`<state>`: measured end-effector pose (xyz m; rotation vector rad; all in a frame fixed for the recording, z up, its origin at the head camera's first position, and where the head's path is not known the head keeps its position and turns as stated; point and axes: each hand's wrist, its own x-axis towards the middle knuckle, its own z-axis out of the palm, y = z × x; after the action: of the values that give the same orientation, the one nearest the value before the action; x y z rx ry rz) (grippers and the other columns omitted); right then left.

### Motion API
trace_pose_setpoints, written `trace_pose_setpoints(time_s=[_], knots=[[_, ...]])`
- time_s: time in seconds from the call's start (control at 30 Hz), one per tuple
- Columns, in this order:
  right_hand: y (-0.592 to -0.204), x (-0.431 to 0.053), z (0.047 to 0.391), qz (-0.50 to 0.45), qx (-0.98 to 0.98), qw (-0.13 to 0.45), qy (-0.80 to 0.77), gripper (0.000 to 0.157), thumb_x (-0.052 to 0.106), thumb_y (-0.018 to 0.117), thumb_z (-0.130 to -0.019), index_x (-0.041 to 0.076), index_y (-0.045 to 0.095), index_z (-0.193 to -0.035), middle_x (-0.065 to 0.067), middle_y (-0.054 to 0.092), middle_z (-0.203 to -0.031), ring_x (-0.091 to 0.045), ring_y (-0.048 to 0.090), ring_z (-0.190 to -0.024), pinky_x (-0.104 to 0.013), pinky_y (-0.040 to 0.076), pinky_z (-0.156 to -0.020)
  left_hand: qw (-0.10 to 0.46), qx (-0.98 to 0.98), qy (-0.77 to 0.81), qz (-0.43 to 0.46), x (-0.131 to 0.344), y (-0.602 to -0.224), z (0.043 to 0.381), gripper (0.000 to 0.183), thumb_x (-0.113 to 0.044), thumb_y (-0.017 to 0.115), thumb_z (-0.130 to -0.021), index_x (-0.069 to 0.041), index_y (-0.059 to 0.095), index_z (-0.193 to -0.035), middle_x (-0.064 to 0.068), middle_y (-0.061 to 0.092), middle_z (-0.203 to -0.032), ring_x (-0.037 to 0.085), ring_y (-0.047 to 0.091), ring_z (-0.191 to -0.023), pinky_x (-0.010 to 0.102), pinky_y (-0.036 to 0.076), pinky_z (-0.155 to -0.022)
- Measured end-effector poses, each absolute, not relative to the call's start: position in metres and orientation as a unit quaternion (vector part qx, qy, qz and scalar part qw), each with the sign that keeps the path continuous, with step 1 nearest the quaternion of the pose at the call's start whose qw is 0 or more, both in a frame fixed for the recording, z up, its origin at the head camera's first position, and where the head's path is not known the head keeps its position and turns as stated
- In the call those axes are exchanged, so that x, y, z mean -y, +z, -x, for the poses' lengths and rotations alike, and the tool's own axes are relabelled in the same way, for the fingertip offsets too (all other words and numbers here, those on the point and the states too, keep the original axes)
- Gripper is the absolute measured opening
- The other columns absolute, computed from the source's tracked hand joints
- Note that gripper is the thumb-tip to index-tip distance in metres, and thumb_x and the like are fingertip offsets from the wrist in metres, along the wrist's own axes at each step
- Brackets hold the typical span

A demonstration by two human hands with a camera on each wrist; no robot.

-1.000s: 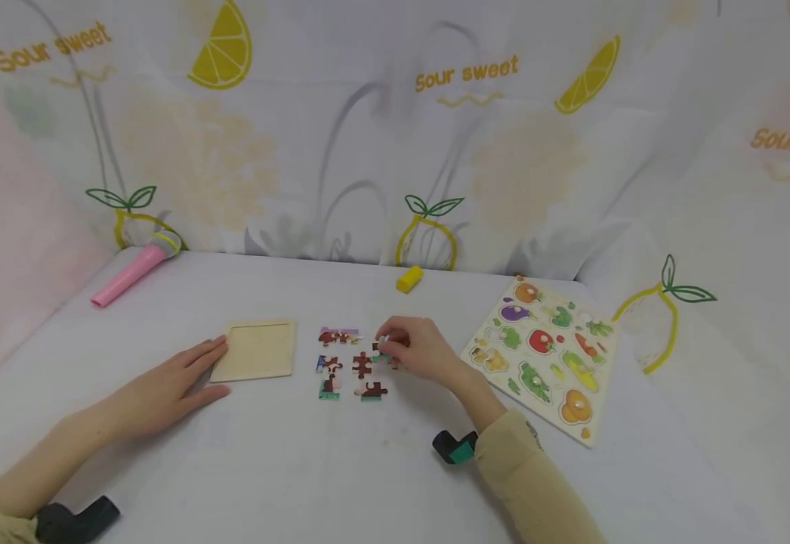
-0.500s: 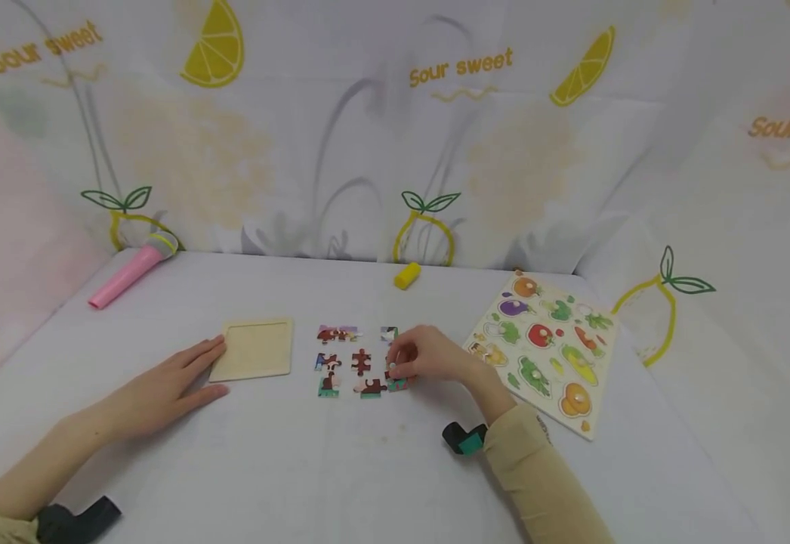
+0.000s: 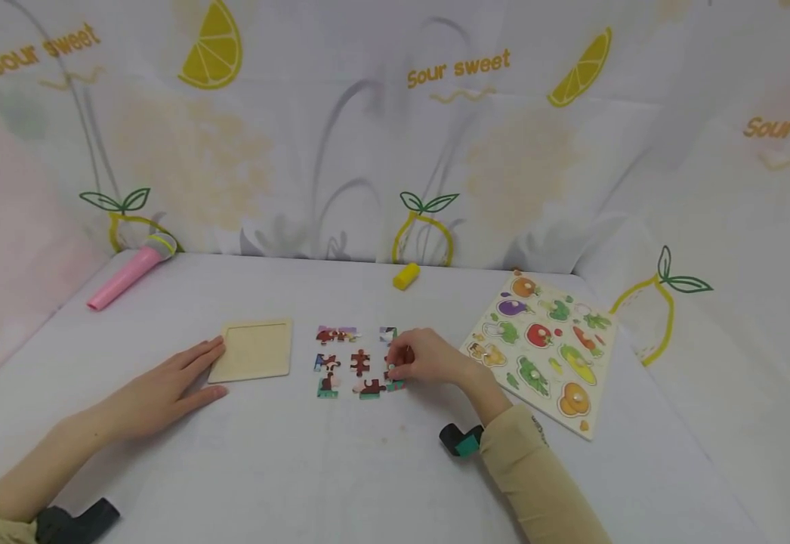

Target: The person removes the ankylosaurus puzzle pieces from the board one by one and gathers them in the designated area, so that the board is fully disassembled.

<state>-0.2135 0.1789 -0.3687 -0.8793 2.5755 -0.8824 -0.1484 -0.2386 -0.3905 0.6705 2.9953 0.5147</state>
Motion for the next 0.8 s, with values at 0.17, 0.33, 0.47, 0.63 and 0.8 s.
trace_pose_setpoints(time_s=[0.17,0.33,0.47,0.63,0.8], knots=[[-0.3684,-0.1791,0.2133,0.304,-0.894,0.136,-0.300,0.010,0.014,0.078,-0.088,0.010,0.069,-0.091,0.004,0.060,-0.078,-0.010,0.052,-0.072,-0.021,0.045,-0.066,0.015,-0.962,0.166,-0.216,0.2391,-0.3903,0.1481,0.081,-0.051,0.056,-0.099,0.006,0.035,-0.151,0.025,0.032,-0.158,0.047,0.032,-0.143,0.062,0.031,-0.112],[-0.3679,-0.1792,0.2126,0.302,-0.894,0.135,-0.302,0.011,0.013,0.078,-0.087,0.009,0.069,-0.090,0.003,0.058,-0.076,-0.011,0.051,-0.071,-0.022,0.044,-0.064,0.015,-0.962,0.167,-0.216,0.2391,-0.3912,0.1486,0.081,-0.052,0.056,-0.099,0.006,0.035,-0.151,0.024,0.032,-0.158,0.047,0.032,-0.143,0.062,0.031,-0.112],[-0.3691,-0.1791,0.2131,0.299,-0.892,0.146,-0.306,0.009,0.012,0.078,-0.087,0.010,0.069,-0.088,0.004,0.058,-0.074,-0.011,0.051,-0.069,-0.021,0.043,-0.063,0.012,-0.962,0.166,-0.216,0.2392,-0.3920,0.1487,0.080,-0.051,0.057,-0.099,0.006,0.035,-0.151,0.024,0.032,-0.158,0.047,0.032,-0.143,0.062,0.031,-0.112],[-0.3673,-0.1793,0.2123,0.300,-0.891,0.153,-0.305,0.009,0.013,0.078,-0.087,0.010,0.069,-0.087,0.003,0.058,-0.073,-0.011,0.051,-0.069,-0.021,0.044,-0.063,0.008,-0.962,0.164,-0.218,0.2396,-0.3920,0.1486,0.080,-0.051,0.057,-0.099,0.006,0.036,-0.151,0.024,0.033,-0.158,0.047,0.033,-0.143,0.062,0.032,-0.112],[-0.3684,-0.1814,0.2137,0.296,-0.894,0.158,-0.296,0.012,0.013,0.079,-0.086,0.011,0.068,-0.083,0.004,0.058,-0.073,-0.011,0.051,-0.069,-0.021,0.042,-0.062,0.010,-0.962,0.166,-0.218,0.2394,-0.3917,0.1485,0.080,-0.051,0.057,-0.098,0.006,0.036,-0.151,0.024,0.033,-0.158,0.046,0.033,-0.143,0.062,0.031,-0.112]])
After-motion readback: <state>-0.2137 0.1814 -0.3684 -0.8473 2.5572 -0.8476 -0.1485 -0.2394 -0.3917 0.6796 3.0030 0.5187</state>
